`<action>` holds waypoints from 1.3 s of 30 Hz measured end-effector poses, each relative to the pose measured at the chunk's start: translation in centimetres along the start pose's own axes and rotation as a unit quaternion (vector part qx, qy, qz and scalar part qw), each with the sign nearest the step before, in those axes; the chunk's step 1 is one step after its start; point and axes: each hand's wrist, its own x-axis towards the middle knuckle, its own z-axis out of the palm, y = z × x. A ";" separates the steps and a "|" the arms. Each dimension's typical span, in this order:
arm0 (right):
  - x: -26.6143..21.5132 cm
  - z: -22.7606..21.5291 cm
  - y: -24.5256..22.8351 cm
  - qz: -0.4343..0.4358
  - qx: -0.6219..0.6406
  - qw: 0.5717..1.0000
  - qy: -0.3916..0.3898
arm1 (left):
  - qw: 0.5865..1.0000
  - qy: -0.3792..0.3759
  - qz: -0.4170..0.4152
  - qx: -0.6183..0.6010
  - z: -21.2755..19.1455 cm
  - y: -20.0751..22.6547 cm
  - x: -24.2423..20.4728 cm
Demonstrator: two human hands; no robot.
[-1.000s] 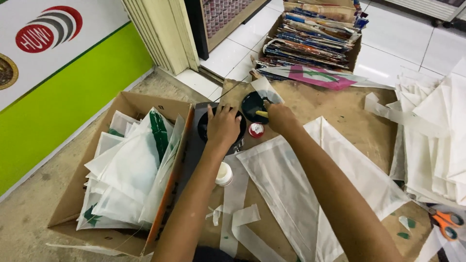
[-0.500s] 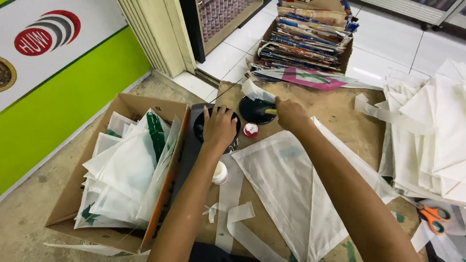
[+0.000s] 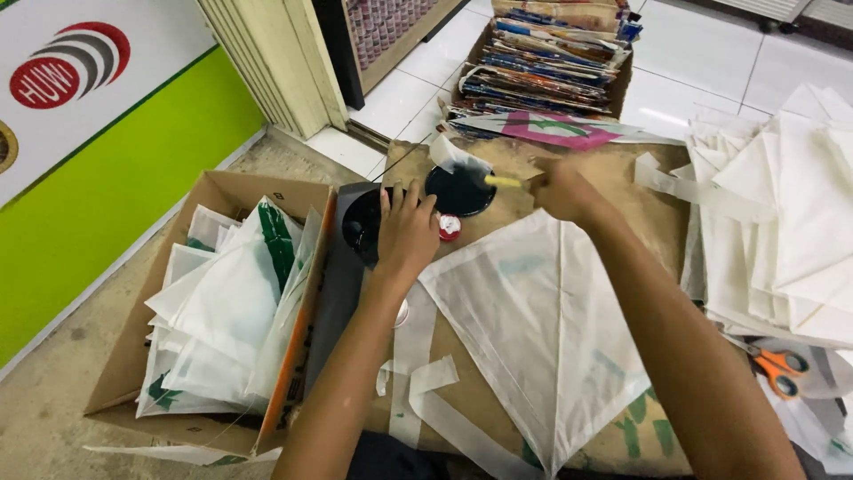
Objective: Painting a vertical green stripe on paper kites using a foam brush and then folding and storing them.
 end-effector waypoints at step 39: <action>-20.7 -2.4 6.9 0.061 0.484 0.811 0.322 | 0.914 -0.359 0.150 -0.111 6.4 17.9 -9.4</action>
